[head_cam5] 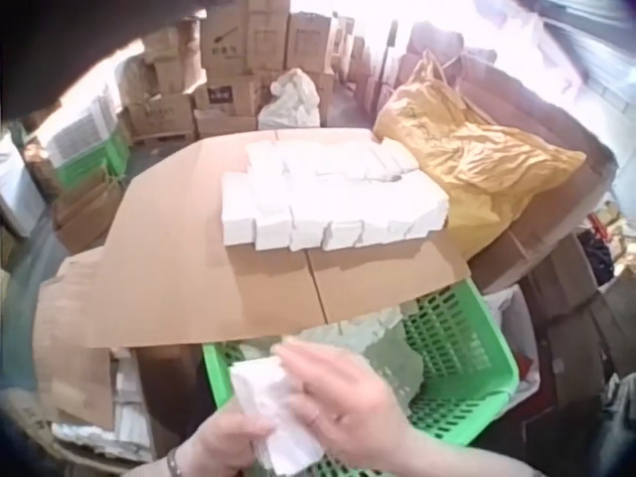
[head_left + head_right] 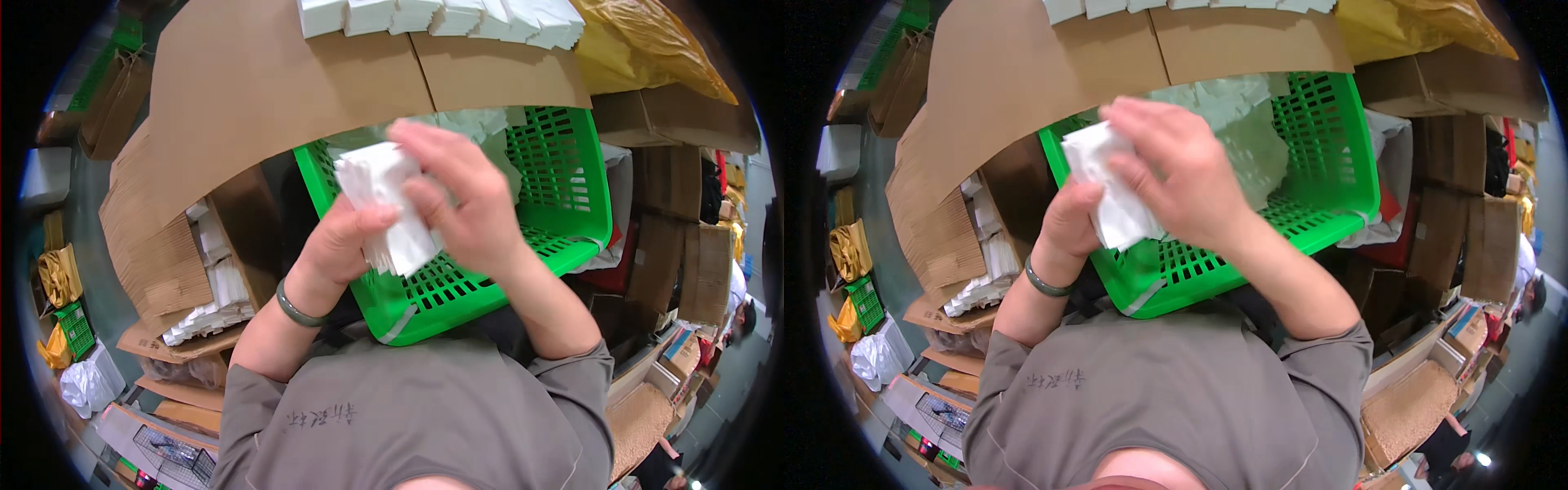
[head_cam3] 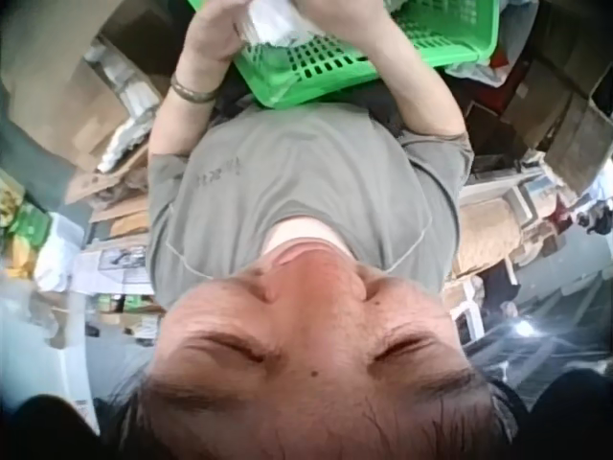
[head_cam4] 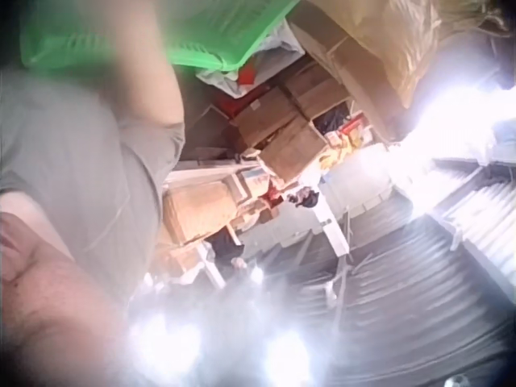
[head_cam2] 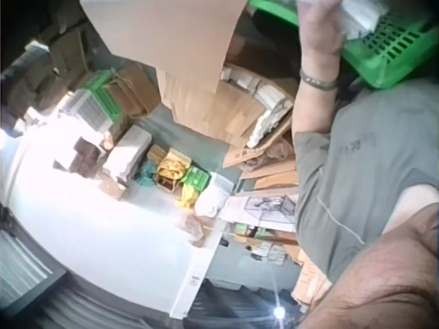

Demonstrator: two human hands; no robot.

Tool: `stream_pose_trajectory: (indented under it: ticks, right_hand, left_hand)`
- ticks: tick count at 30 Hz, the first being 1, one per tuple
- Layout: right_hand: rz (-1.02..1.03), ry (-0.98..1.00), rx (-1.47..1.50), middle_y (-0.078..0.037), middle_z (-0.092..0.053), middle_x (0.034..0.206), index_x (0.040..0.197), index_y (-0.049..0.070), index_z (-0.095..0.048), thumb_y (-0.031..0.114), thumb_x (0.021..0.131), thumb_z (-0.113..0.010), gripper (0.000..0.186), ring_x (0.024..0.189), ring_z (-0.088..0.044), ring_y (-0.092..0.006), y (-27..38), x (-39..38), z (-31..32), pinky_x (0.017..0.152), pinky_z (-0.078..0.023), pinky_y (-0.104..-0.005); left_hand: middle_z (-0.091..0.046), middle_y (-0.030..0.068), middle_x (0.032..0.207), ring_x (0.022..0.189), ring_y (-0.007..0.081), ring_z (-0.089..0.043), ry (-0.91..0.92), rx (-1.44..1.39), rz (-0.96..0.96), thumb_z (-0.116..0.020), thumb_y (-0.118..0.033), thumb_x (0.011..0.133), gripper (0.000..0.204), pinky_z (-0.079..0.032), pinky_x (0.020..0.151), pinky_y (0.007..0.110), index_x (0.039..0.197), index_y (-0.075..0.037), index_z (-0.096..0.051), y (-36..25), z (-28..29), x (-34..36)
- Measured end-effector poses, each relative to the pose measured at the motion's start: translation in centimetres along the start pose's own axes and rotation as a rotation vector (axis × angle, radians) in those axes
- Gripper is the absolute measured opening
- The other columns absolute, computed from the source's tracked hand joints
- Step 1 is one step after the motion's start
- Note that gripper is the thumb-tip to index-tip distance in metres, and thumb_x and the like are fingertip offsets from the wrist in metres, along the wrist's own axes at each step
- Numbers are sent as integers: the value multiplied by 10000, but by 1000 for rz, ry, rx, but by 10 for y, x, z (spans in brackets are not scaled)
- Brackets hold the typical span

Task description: Stacking and organizing small white items from a green basket onto a cardboard box.

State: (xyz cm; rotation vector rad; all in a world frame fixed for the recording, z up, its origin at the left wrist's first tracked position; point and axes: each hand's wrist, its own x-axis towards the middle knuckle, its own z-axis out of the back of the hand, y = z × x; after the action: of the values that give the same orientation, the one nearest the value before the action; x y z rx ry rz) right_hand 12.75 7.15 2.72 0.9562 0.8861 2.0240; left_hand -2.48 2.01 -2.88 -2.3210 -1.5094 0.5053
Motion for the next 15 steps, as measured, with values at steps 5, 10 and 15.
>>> stream_pose_trajectory:
  ticks: [5, 10, 15]
  right_hand:
    - [-489, 515, -158, -118, -621, 994, 1121, 31, -605, 240, 922, -543, 295, 878, -591, -197, -82, 5, 25, 785, -466, -302]
    - [-562, 1199, -688, -178, -598, 1148, 1139, 51, -605, 391, 827, -618, 462, 1042, -569, -349, -199, -54, -8, 881, -457, -427]
    - [-687, 962, -502, -164, -592, 1170, 1128, 59, -608, 386, 777, -663, 483, 1091, -555, -325, -240, -87, -66, 924, -439, -411]
  left_hand:
    - [-528, 86, 1145, 1026, 247, -573, 64, -259, -273, -674, -296, 800, 676, -478, 932, 428, 1336, -52, -341, -2, 10, 2]
    - [-511, 86, 1155, 1024, 250, -565, 140, -326, -295, -676, -372, 804, 699, -480, 923, 436, 1337, -65, -343, -1, 18, 2]
    - [-492, 102, 1165, 1022, 253, -556, 151, -424, -306, -669, -417, 808, 712, -484, 908, 424, 1336, -65, -345, 0, 20, 3]
